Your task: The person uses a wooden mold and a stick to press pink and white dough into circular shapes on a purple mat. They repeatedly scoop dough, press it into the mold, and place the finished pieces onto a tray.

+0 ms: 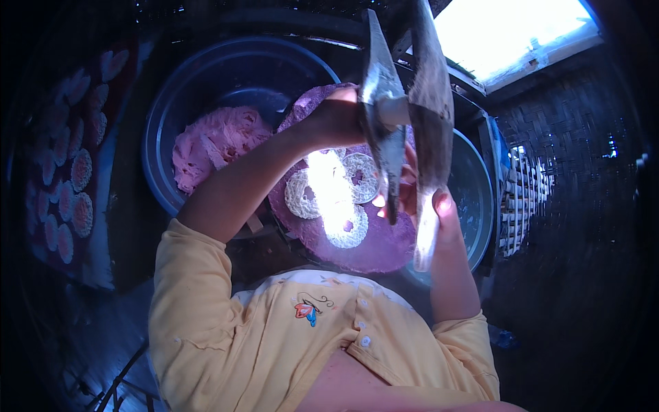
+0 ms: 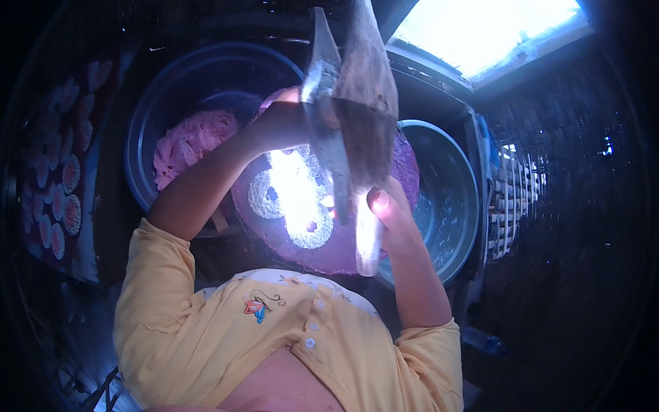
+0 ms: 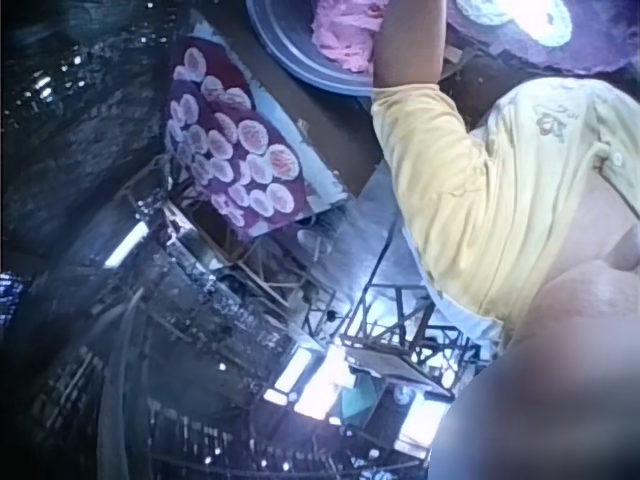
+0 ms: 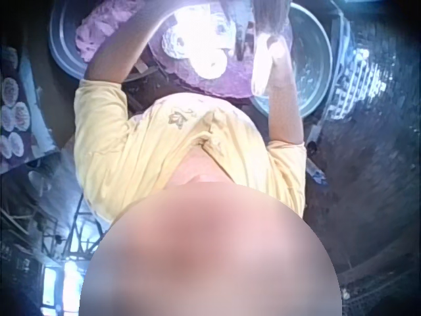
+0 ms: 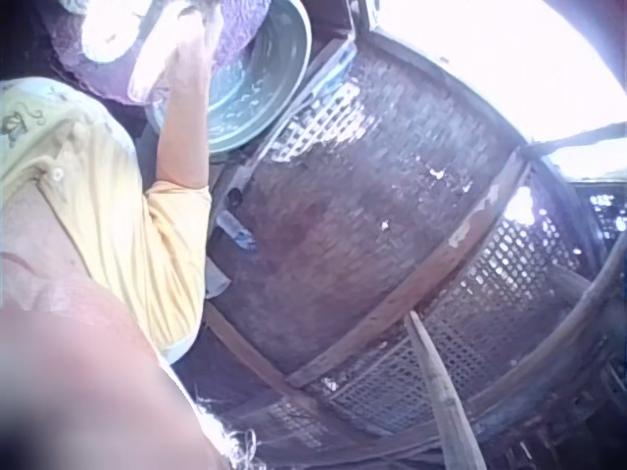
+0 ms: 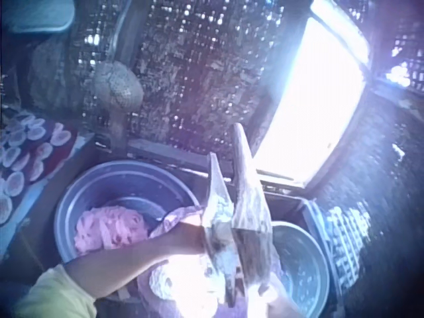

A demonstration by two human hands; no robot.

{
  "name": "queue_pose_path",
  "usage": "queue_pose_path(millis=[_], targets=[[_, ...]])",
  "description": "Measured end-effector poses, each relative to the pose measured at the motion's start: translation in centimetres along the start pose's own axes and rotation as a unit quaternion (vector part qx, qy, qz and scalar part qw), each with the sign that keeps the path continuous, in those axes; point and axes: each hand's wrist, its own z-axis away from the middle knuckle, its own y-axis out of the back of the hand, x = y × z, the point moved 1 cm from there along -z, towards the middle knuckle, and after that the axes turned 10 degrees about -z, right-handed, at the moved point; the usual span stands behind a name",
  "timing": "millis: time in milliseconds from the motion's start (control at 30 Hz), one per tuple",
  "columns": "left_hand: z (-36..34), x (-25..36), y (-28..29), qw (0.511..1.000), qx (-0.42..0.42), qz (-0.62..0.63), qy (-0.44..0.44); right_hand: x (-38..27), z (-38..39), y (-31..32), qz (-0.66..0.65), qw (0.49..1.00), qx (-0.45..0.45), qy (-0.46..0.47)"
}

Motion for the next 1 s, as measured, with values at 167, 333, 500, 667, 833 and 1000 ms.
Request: queue_pose_path(millis=[167,333,500,667,833,1000], targets=[[4.0,-1.0,2.9,0.953,0.197,0.230,0.027,1.4,-2.1,2.9,0.201,0.975,0.099,-0.016],[12.2,-0.3,7.2,0.898,0.256,0.358,0.002,3.0,-2.7,5.2,0.584,0.773,0.232,-0.085],[19.2,3.0,8.2,0.889,0.312,0.335,-0.007,4.4,-3.0,6.5,0.576,0.781,0.218,-0.103],[23.9,5.5,8.0,0.895,0.388,0.217,0.022,4.2,-3.0,6.4,0.622,0.761,0.182,-0.018],[26.1,7.9,7.5,0.883,0.408,0.230,0.034,2.2,-2.6,6.1,0.582,0.789,0.197,-0.015],[27.1,10.3,6.4,0.878,0.423,0.225,0.011,-0.4,1.2,6.8,0.588,0.792,0.163,0.002]])
